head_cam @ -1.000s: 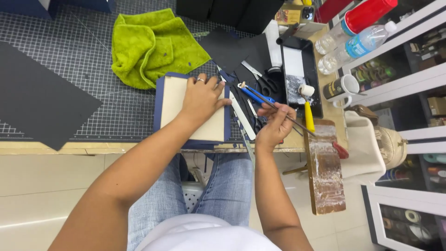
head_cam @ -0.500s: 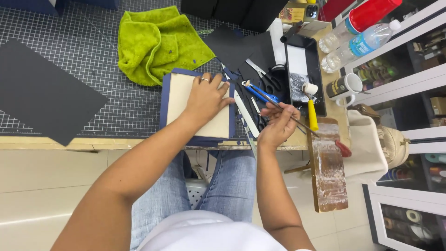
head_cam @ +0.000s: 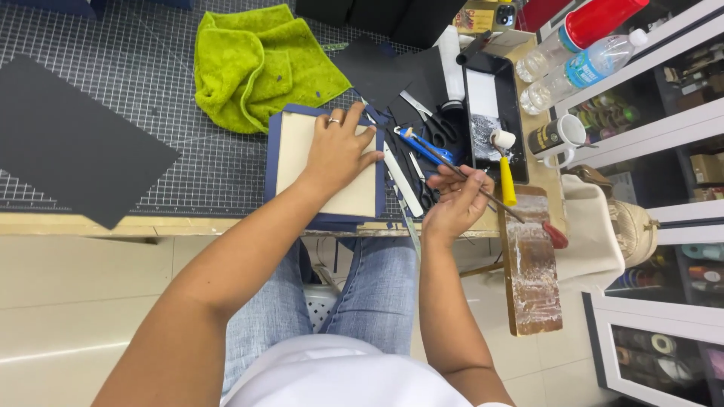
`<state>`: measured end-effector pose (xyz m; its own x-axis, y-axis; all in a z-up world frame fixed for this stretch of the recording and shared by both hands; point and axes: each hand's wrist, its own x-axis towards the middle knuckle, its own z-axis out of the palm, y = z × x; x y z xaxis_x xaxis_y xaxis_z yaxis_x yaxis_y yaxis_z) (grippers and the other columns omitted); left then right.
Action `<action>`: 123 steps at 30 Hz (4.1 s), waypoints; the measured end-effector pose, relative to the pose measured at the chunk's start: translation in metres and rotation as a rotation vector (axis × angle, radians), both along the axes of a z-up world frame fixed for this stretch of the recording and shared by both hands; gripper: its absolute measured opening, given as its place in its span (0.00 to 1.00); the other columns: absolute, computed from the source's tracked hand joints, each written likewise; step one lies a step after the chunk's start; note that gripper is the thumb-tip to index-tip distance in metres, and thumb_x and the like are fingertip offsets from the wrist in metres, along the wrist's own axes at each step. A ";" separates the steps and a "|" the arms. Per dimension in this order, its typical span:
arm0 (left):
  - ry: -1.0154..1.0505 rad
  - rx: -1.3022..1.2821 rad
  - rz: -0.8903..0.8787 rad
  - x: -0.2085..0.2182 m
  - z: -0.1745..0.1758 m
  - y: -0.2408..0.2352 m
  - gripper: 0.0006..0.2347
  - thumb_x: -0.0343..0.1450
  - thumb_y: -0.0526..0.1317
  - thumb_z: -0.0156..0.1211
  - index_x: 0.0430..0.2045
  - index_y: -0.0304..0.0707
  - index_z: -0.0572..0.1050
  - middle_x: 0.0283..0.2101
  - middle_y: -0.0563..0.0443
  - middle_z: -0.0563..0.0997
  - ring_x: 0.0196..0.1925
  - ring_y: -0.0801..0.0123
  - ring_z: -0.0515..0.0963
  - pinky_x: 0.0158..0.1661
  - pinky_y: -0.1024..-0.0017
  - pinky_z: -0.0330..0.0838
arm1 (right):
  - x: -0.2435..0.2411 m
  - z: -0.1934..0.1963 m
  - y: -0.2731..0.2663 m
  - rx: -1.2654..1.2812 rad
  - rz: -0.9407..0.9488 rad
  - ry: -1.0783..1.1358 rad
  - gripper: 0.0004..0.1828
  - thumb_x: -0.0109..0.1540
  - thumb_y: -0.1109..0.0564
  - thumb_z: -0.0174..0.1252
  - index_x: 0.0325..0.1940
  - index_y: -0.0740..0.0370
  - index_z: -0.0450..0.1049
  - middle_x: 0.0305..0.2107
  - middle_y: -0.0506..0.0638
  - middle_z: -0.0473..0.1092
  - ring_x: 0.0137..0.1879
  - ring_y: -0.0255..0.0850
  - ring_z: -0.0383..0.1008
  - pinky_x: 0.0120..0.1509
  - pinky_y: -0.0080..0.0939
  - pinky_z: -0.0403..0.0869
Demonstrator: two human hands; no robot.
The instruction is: Assembling and finishing a small box by covering it with blue fabric, trimming excess material with scissors, and smoothing it with a scraper and roller.
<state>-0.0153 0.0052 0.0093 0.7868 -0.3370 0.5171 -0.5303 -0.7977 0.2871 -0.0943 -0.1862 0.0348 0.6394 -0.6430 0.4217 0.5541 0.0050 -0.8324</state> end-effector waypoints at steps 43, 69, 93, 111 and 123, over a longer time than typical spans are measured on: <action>0.573 -0.640 -0.149 0.050 -0.039 0.150 0.27 0.55 0.51 0.84 0.46 0.48 0.81 0.65 0.37 0.68 0.68 0.25 0.64 0.65 0.37 0.59 | 0.052 0.007 0.131 -0.583 0.322 0.020 0.12 0.72 0.57 0.53 0.42 0.68 0.77 0.32 0.57 0.79 0.34 0.42 0.82 0.40 0.39 0.83; -0.059 0.237 0.147 0.006 0.004 0.136 0.18 0.65 0.59 0.69 0.46 0.60 0.84 0.69 0.43 0.68 0.59 0.40 0.70 0.43 0.45 0.70 | 0.036 0.014 -0.065 0.075 -0.108 0.106 0.16 0.67 0.43 0.51 0.44 0.58 0.69 0.34 0.63 0.80 0.28 0.42 0.80 0.33 0.41 0.83; 0.243 0.078 0.186 -0.008 0.006 0.138 0.33 0.70 0.55 0.66 0.72 0.53 0.64 0.78 0.38 0.44 0.75 0.32 0.52 0.64 0.30 0.52 | 0.076 -0.097 -0.306 -0.292 -0.500 1.090 0.23 0.58 0.42 0.68 0.49 0.60 0.80 0.42 0.50 0.80 0.46 0.44 0.80 0.51 0.45 0.76; 0.227 0.394 0.531 0.095 -0.135 0.190 0.27 0.75 0.59 0.55 0.67 0.46 0.73 0.76 0.36 0.53 0.68 0.35 0.57 0.57 0.38 0.58 | 0.026 -0.020 -0.138 -0.446 -0.402 0.323 0.14 0.71 0.56 0.55 0.59 0.54 0.60 0.36 0.47 0.65 0.35 0.35 0.65 0.43 0.39 0.74; 0.005 0.194 0.406 0.096 -0.107 0.198 0.13 0.60 0.43 0.79 0.28 0.41 0.78 0.35 0.50 0.77 0.25 0.55 0.80 0.21 0.59 0.76 | 0.012 -0.005 -0.009 -0.452 0.222 0.611 0.14 0.70 0.46 0.52 0.56 0.52 0.68 0.31 0.44 0.70 0.29 0.28 0.67 0.28 0.27 0.68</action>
